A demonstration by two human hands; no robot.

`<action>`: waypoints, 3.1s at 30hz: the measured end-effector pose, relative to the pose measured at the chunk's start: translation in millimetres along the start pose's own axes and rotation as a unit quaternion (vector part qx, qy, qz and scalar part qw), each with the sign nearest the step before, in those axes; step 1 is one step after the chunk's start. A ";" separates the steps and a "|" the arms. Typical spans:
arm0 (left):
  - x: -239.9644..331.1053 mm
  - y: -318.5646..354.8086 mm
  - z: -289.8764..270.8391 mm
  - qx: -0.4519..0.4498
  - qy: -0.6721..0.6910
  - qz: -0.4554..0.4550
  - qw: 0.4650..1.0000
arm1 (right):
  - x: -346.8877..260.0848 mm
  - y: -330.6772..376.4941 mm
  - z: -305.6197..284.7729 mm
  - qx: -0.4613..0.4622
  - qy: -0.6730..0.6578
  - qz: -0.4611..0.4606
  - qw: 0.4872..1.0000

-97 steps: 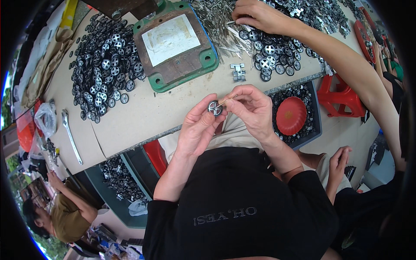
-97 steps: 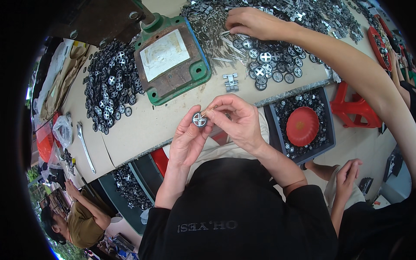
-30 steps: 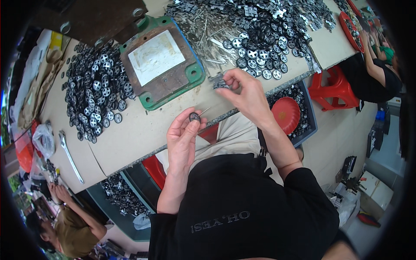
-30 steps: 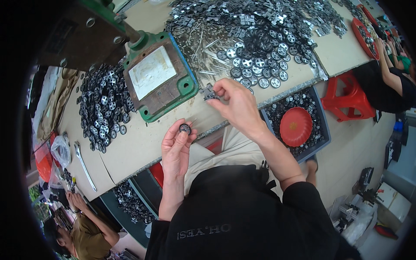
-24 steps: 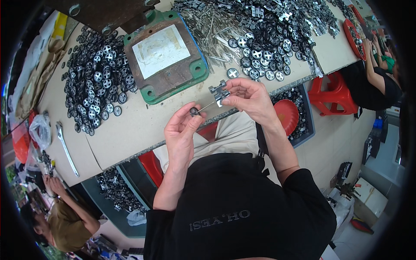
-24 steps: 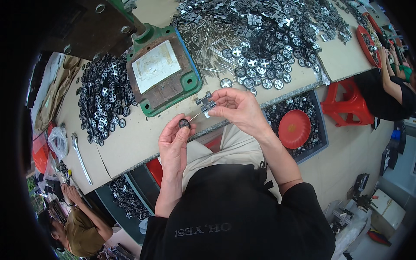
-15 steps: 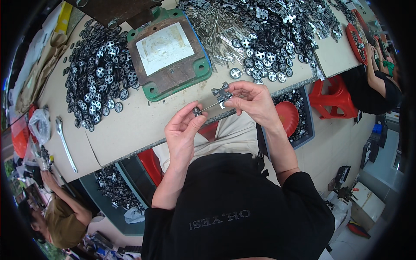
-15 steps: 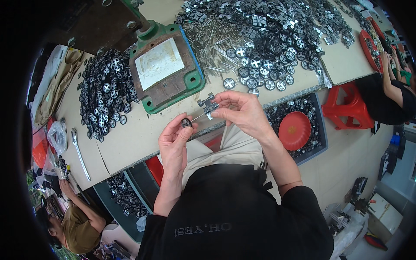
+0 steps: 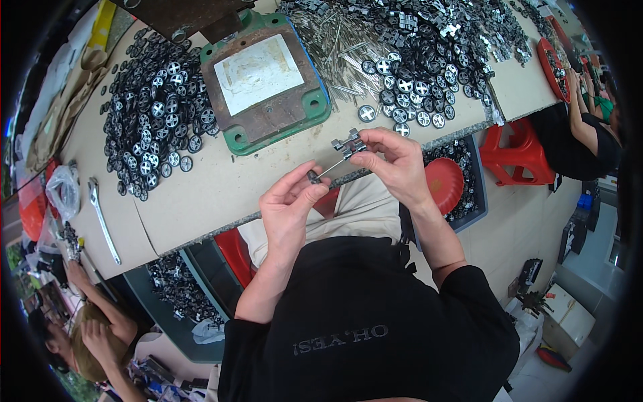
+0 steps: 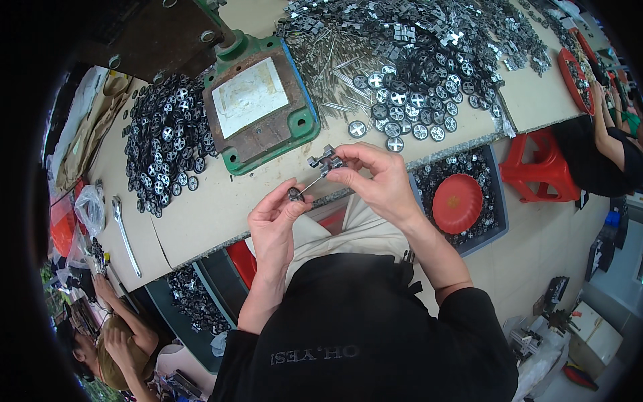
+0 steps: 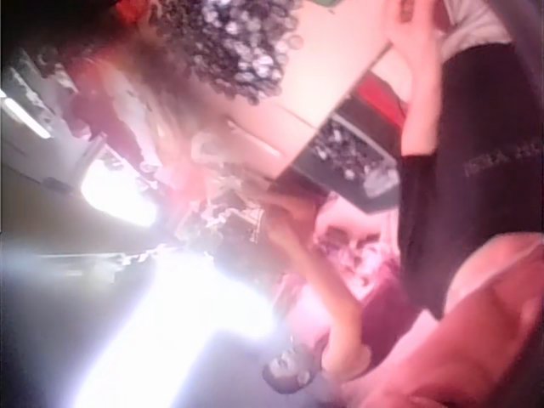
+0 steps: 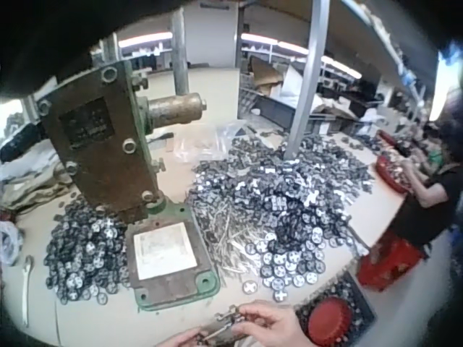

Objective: The person assembles small circular mechanical components by hand at a factory workbench, using a manual press to join them.

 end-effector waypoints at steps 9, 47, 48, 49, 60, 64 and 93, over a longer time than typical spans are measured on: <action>-3.5 3.6 -1.1 0.023 -0.009 -0.025 0.999 | -0.1 11.1 6.5 0.036 -0.028 -0.024 0.999; -10.0 6.1 4.6 -0.003 0.032 0.006 0.999 | 24.6 20.2 29.6 -0.018 -0.146 0.059 0.987; -10.4 5.5 3.6 -0.006 0.034 0.005 0.999 | 22.9 21.0 30.5 -0.014 -0.145 0.058 0.988; -12.2 4.2 0.8 -0.005 0.046 -0.010 0.999 | 19.2 20.3 30.3 -0.006 -0.081 0.043 0.996; -17.0 -0.7 -6.7 -0.018 0.217 -0.127 0.968 | -18.3 -31.0 -25.6 0.133 0.480 -0.159 0.852; -18.9 -0.7 -7.8 -0.023 0.224 -0.114 0.968 | -20.0 -34.8 -19.2 0.116 0.487 -0.155 0.852; -10.2 1.1 5.0 -0.026 0.192 -0.089 0.977 | 4.5 5.0 7.7 -0.158 -0.087 0.071 0.981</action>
Point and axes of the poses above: each hand's wrist, its own y-axis away from the middle knuckle, its own z-axis out of the palm, x = y × z, the point moved 4 cm from there along -y, towards the middle knuckle, and after that the axes turned 11 degrees about z, right-handed, at the moved point
